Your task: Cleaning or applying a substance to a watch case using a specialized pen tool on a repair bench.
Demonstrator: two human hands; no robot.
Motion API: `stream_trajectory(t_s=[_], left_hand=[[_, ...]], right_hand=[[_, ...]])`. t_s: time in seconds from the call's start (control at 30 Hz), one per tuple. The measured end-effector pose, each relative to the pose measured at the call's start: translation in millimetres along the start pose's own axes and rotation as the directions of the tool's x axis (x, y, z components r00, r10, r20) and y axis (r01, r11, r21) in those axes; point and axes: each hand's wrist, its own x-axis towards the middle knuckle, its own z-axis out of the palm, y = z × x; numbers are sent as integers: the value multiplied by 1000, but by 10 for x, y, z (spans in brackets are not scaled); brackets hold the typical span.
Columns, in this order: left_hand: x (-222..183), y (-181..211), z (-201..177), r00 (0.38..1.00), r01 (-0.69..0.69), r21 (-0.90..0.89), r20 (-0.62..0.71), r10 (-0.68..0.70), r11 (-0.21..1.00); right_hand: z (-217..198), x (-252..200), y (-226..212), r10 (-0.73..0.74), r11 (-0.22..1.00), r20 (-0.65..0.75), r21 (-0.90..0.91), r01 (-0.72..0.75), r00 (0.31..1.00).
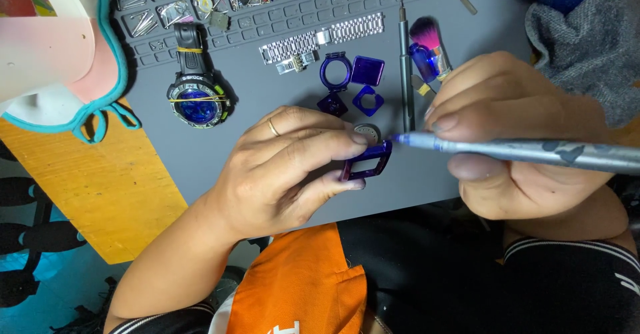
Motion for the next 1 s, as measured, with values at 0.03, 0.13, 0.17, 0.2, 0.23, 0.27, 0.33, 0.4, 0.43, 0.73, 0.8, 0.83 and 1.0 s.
stream_trajectory(t_s=[0.03,0.13,0.17,0.2,0.23,0.27,0.33,0.4,0.43,0.73,0.8,0.83,1.0], left_hand=[[-2,0,2,1000,0,0,1,0,1000],[1,2,0,1000,-1,9,-3,1,1000],[6,5,-3,1000,1,3,6,-1,1000],[11,8,-6,1000,2,-3,14,-2,1000],[9,8,-6,1000,3,-2,13,-3,1000],[7,8,-6,1000,2,-3,12,-2,1000],[9,11,-10,1000,0,-4,14,0,1000],[20,12,-15,1000,-8,-6,5,8,1000],[18,11,-16,1000,-6,-5,4,6,1000],[10,9,-12,1000,-6,-8,-1,6,1000],[11,5,-10,1000,-8,-17,2,8,1000],[7,5,-9,1000,-8,-18,3,8,1000],[2,-5,-2,1000,-17,-14,-4,17,1000]], right_hand=[[16,-19,14,0,1000,-1,0,0,1000],[64,-26,19,-35,999,-125,-7,34,992],[80,-1,-6,16,999,-110,29,-13,994],[97,24,-32,66,996,-94,65,-60,993],[113,10,-3,65,996,-93,66,-59,994],[128,-2,26,-14,1000,-170,9,15,985],[105,-15,34,-95,995,-243,-53,85,965],[22,-13,-8,32,996,-9,78,-32,999],[-4,-20,22,32,996,-8,79,-32,999],[-6,-23,-6,49,998,41,45,-51,998],[8,-67,20,-7,997,-98,-79,-1,995],[-10,-34,-15,-6,997,-99,-78,-2,995],[-35,-105,66,-102,992,-28,-73,99,994]])
